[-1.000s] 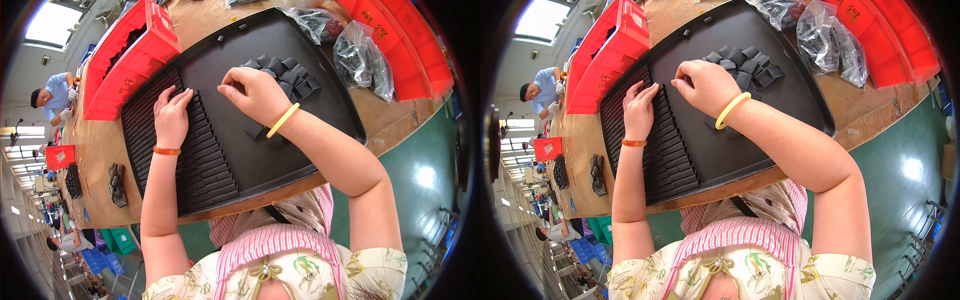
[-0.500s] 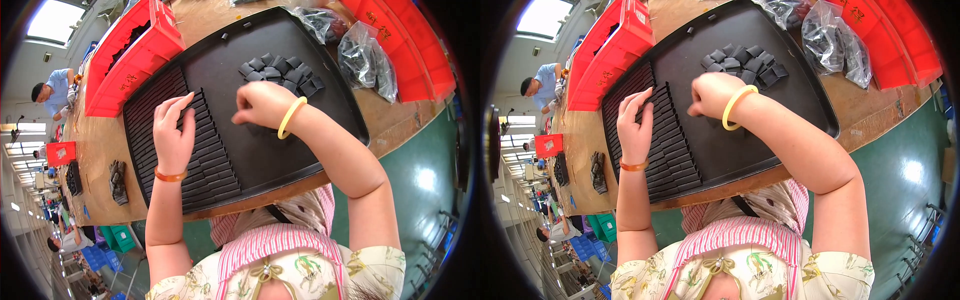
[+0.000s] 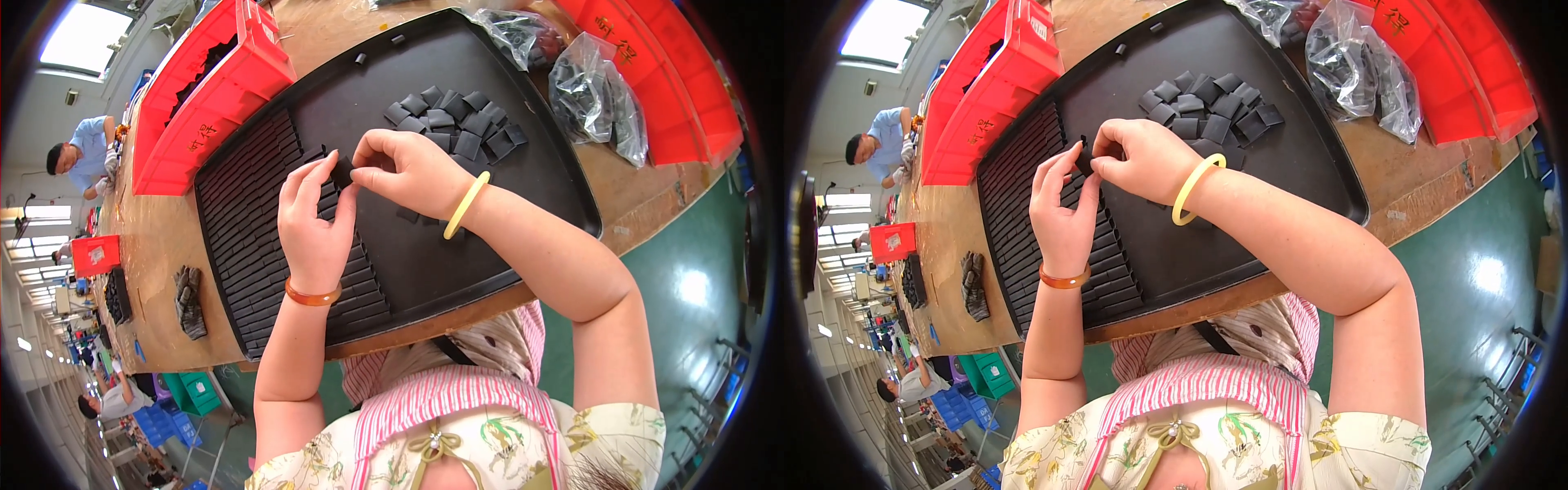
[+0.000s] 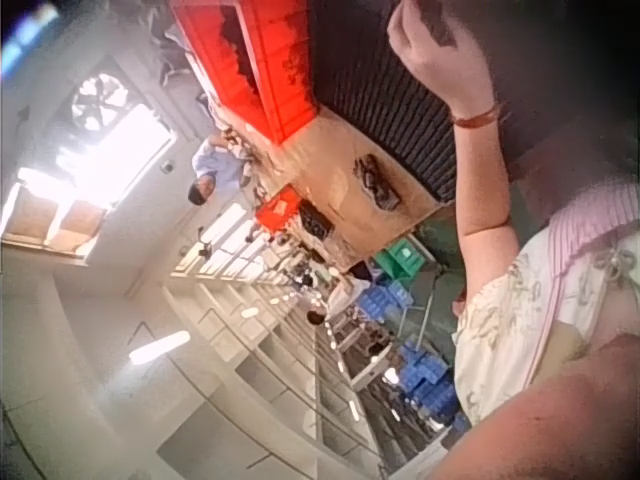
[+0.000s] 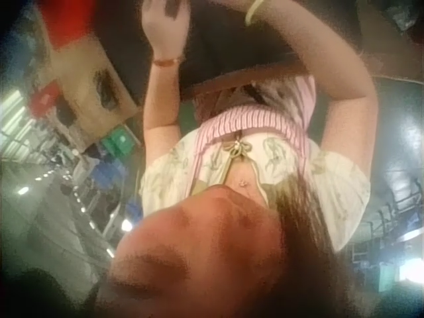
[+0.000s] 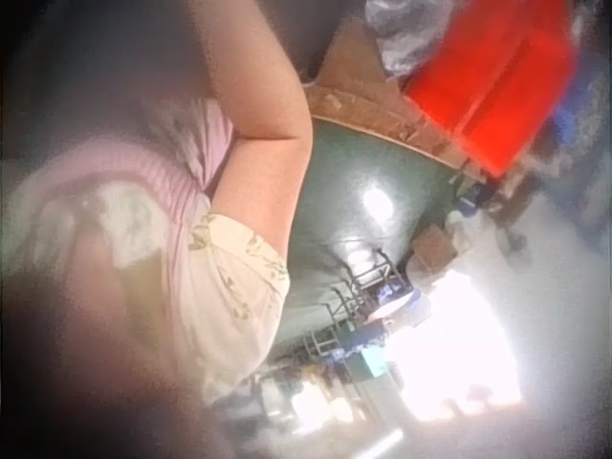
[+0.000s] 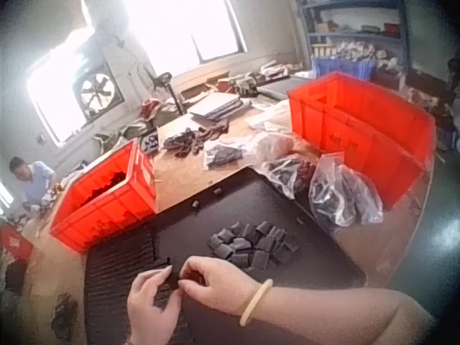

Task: The person sorts and arranges small black industrial components by hand, placing them into a grooved assembly tray and then packaging them into plastic bags.

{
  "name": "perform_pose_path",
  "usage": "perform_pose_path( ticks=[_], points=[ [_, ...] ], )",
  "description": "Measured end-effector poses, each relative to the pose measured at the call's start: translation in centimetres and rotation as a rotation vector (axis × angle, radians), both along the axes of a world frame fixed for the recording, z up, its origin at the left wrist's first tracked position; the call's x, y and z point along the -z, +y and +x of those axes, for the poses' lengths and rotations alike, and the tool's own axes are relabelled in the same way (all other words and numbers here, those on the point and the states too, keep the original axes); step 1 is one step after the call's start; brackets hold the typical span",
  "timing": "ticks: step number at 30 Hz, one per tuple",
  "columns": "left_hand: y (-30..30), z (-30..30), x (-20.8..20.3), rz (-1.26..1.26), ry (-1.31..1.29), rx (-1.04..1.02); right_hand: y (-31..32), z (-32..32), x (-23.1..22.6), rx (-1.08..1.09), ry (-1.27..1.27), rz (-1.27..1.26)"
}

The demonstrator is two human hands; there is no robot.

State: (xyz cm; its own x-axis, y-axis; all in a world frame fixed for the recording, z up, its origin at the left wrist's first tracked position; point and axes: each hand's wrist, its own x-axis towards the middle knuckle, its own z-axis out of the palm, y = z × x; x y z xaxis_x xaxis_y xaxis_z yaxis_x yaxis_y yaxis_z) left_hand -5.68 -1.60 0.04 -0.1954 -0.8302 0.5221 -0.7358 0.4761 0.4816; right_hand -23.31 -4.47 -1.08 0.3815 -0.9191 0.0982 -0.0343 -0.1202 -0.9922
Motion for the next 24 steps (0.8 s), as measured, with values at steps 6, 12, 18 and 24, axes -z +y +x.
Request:
perform_pose_path(
  ticks=[6, 12, 18, 24],
  points=[
    [0.1, 0.6, 0.3, 0.069, 0.105, 0.043, -0.8, -0.5, 0.7, -0.026, -0.391, 0.467],
    [0.0, 0.9, 1.2, 0.289, 0.352, 0.072, -0.8, 0.4, 1.5, 0.090, -0.505, 0.450],
    [0.0, 1.4, 1.4, 0.328, 0.509, 0.095, -0.2, -0.2, -0.5, 0.083, -0.251, 0.329],
    [-0.2, 1.3, 1.7, 0.368, 0.576, 0.105, 0.0, -0.1, -0.6, 0.123, -0.112, 0.127]
  ],
)
